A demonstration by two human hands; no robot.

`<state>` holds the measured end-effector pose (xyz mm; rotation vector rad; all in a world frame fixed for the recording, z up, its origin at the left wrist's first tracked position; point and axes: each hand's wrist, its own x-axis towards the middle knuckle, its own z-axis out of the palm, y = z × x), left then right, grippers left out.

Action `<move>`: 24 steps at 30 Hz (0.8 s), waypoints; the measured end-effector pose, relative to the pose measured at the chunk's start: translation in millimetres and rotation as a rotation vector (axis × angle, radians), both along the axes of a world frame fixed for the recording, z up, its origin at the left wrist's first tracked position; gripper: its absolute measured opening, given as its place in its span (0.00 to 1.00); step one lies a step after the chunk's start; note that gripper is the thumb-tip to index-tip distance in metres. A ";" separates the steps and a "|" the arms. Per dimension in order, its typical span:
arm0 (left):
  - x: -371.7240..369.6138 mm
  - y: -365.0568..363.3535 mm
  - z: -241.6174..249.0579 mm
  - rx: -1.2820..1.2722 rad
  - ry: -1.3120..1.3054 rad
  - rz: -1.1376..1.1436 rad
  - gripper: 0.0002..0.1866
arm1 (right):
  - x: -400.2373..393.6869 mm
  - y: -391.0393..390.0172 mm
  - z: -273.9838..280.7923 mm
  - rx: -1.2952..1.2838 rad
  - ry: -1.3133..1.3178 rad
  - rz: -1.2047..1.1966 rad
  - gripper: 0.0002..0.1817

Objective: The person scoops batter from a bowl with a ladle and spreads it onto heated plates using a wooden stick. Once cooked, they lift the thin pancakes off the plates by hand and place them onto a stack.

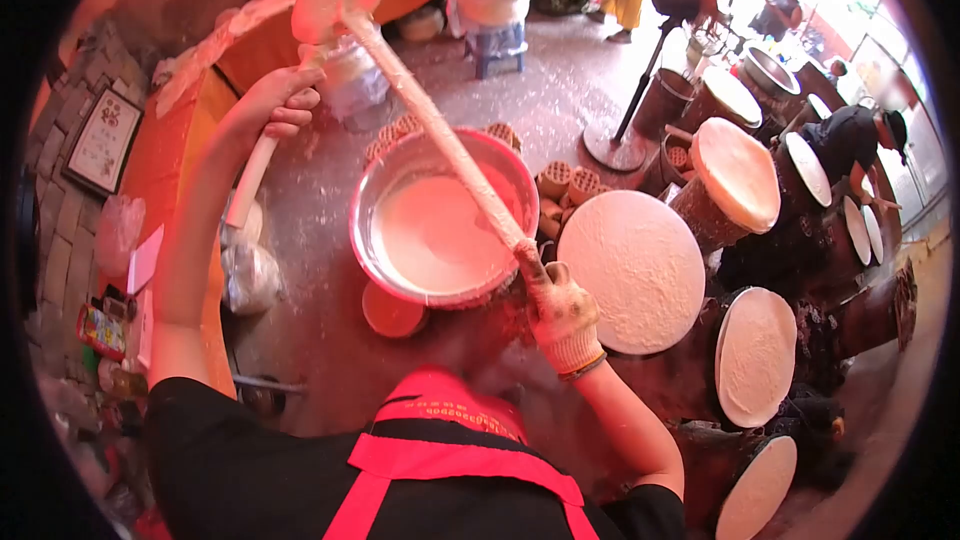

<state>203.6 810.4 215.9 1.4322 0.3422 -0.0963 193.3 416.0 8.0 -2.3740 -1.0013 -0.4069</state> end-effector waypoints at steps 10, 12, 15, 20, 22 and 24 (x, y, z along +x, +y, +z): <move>74.4 63.0 -94.5 -0.644 0.832 -0.253 0.11 | -99.0 1.7 -65.9 -0.147 0.011 -0.312 0.46; 75.1 43.0 -104.2 -0.575 0.937 -0.376 0.12 | -159.8 -38.8 -84.1 -0.150 0.057 -0.376 0.46; 68.4 -26.2 -107.9 -0.315 1.054 -0.600 0.10 | -285.6 -72.3 -109.9 -0.034 0.075 -0.568 0.41; 16.6 -202.0 -103.4 0.249 0.960 -1.270 0.07 | -451.0 -31.2 -117.6 0.156 0.284 -1.282 0.26; -28.6 -287.1 -94.3 0.419 0.852 -1.570 0.08 | -495.9 -9.3 -126.6 0.229 0.200 -1.551 0.25; -86.7 -374.2 -82.4 0.524 0.771 -1.851 0.07 | -525.2 3.9 -136.2 0.241 -0.051 -1.829 0.19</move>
